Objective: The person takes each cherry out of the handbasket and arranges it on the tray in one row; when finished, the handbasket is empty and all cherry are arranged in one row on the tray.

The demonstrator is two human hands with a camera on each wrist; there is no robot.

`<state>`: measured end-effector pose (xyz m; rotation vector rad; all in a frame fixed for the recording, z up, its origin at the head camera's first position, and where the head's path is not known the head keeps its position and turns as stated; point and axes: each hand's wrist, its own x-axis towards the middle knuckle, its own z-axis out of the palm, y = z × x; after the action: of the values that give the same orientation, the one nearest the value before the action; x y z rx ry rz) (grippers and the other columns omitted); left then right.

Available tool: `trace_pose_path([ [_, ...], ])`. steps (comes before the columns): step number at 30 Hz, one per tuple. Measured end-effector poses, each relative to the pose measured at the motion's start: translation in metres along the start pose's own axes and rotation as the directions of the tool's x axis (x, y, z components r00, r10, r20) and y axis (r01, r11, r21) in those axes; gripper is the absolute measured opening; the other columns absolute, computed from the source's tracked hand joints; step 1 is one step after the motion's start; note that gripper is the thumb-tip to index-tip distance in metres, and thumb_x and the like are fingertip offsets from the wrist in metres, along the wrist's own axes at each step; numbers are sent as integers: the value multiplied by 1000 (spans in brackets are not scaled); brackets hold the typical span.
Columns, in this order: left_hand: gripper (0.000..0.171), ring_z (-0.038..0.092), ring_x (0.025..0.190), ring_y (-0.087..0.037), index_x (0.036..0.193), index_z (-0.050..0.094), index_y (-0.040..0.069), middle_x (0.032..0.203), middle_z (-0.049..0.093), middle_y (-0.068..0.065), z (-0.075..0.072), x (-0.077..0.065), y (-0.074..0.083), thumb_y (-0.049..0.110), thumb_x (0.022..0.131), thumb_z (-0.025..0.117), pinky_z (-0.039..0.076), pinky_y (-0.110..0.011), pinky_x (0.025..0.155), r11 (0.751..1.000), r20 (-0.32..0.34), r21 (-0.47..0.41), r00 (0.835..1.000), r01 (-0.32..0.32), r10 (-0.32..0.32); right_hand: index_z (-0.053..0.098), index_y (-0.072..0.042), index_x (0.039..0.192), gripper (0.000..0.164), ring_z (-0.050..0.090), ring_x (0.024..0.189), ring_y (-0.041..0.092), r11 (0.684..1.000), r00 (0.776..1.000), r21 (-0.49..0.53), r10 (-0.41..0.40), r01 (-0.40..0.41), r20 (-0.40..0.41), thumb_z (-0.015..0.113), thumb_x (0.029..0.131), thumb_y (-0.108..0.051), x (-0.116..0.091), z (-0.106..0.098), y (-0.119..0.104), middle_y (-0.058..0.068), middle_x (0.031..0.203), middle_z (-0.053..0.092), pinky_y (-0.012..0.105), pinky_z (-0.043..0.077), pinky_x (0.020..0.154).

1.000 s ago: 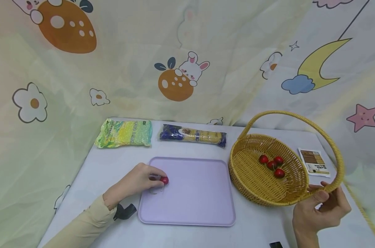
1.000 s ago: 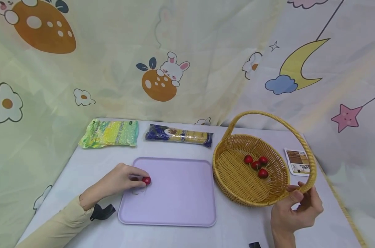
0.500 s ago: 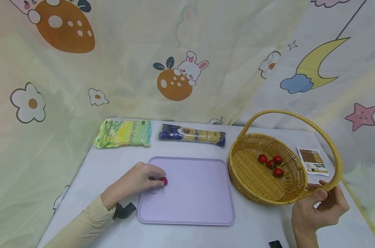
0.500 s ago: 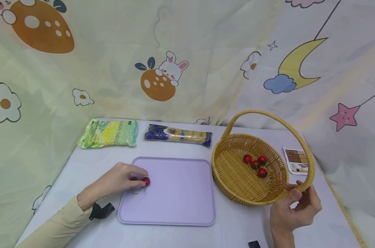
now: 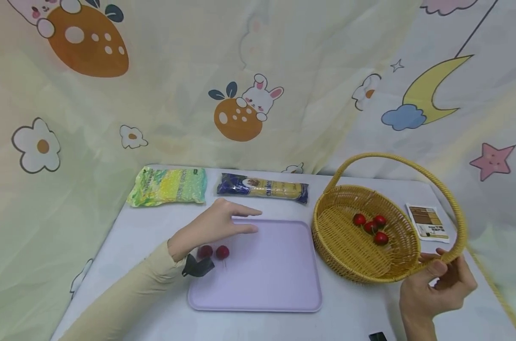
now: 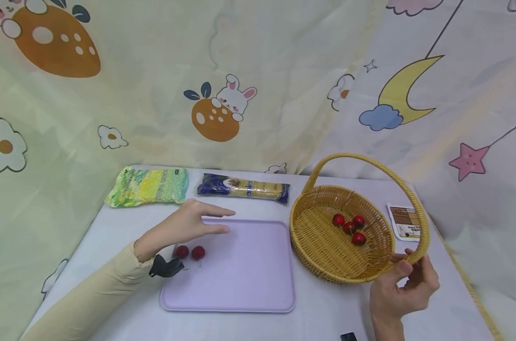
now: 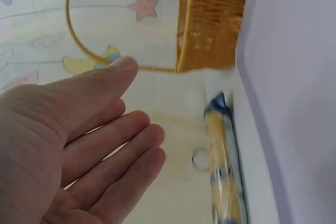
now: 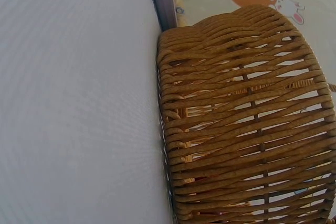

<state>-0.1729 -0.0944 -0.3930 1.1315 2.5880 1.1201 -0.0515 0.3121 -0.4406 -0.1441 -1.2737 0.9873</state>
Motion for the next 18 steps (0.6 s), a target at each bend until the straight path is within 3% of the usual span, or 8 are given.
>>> trace_pose_path([
  [4, 39, 70, 90, -3, 128, 77, 22, 123, 77, 4, 12, 33, 12, 38, 93, 81, 54, -23, 74, 997, 16, -59, 999, -44, 45, 56, 14, 107, 46, 64, 76, 7, 998, 999, 66, 5, -3, -34, 78, 96, -26, 0, 3, -1, 17, 99, 71, 14, 49, 75],
  [8, 40, 70, 118, -7, 130, 76, 22, 126, 76, 5, 26, 61, 24, 40, 94, 79, 59, -30, 94, 991, 44, -122, 997, -56, 62, 56, 14, 107, 46, 64, 76, 7, 998, 999, 64, 2, 0, -34, 77, 96, -25, -1, 5, -1, 18, 99, 70, 14, 49, 75],
  [10, 40, 68, 122, -8, 131, 76, 23, 128, 75, 5, 33, 74, 29, 41, 95, 78, 57, -30, 99, 988, 50, -143, 997, -57, 64, 56, 13, 108, 45, 63, 77, 6, 999, 1000, 39, -5, 6, -23, 76, 97, -26, -1, 4, -1, 17, 100, 70, 13, 49, 75],
  [15, 38, 72, 115, -8, 129, 76, 21, 126, 76, 3, 53, 107, 40, 36, 94, 80, 57, -21, 93, 969, 34, -232, 995, -86, 97, 56, 12, 109, 44, 63, 79, 4, 1000, 1000, -22, -20, 20, 0, 73, 99, -28, 0, 1, 1, 15, 102, 71, 12, 49, 77],
  [18, 36, 73, 108, -4, 127, 77, 20, 122, 78, 4, 67, 127, 47, 35, 94, 80, 57, -18, 88, 952, 40, -297, 995, -72, 88, 57, 12, 109, 45, 63, 79, 4, 999, 1000, -25, -24, 24, -9, 74, 99, -29, 0, 1, 2, 16, 101, 71, 12, 48, 76],
])
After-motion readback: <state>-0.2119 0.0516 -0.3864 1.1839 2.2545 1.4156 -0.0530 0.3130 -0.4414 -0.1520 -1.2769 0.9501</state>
